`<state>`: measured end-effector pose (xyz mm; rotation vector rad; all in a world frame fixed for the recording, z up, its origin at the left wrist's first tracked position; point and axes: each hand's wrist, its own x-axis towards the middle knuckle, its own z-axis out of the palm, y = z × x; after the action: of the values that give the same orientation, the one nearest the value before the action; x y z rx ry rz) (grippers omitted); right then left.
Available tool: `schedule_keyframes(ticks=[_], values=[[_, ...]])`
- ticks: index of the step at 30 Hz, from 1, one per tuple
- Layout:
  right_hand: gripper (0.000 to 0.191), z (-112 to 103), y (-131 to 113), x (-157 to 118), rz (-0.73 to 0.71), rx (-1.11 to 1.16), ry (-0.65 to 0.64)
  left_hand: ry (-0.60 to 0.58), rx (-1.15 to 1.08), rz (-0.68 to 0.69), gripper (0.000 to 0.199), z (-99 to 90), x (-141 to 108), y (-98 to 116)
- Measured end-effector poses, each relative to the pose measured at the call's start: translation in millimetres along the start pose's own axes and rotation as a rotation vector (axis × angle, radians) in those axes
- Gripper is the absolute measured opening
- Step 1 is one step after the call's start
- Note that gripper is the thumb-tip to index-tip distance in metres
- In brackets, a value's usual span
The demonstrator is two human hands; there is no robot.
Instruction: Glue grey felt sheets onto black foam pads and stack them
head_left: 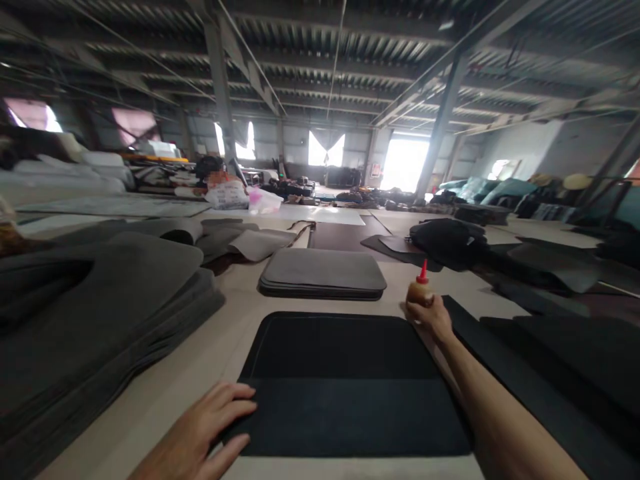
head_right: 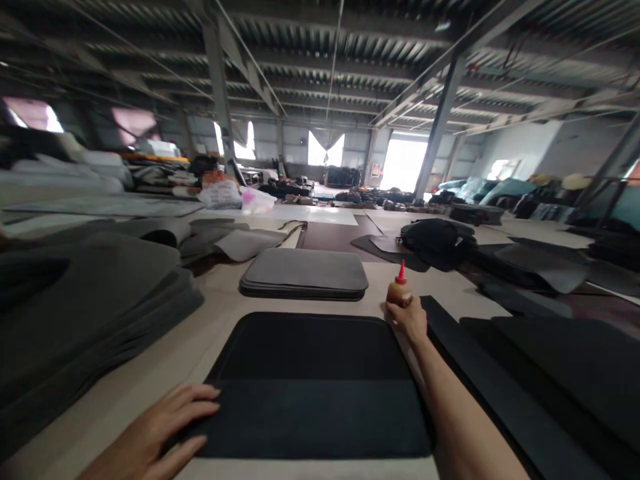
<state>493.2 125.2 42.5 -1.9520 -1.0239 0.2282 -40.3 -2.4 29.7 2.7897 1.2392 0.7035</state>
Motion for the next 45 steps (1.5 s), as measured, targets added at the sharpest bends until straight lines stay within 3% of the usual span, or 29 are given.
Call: schedule_keyframes(ticks=[4, 10, 14, 21, 26, 36, 45], values=[[0.06, -26.7, -23.1, -21.8, -0.042, 0.046, -0.066, -0.04, -0.069, -0.024, 0.028, -4.8, 1.9, 6.0], [0.058, -66.7, -75.1, -91.2, -0.294, 0.165, -0.585, -0.12, -0.24, -0.078, 0.027, -12.4, 8.8, 15.4], [0.066, -73.8, -95.9, -133.0, -0.309, 0.173, -0.695, -0.105, -0.314, -0.067, 0.035, -13.2, 8.7, 15.8], [0.055, -65.2, -122.5, -186.8, -0.407, 0.118, -0.744, -0.075, -0.388, -0.222, 0.096, -10.3, 2.9, 15.4], [0.044, -51.9, -136.8, -209.8, -0.561, 0.043, -0.714, -0.031, -0.463, -0.27, 0.114, -2.8, -0.9, 12.2], [0.023, -14.5, -153.1, -240.0, -0.811, 0.102, -0.872, -0.027, -0.449, -0.232, 0.112, -3.1, -0.5, 10.7], [0.021, 4.4, -173.8, -246.8, -0.855, 0.077, -0.88, -0.027, -0.453, -0.246, 0.112, -3.7, 0.8, 12.0]])
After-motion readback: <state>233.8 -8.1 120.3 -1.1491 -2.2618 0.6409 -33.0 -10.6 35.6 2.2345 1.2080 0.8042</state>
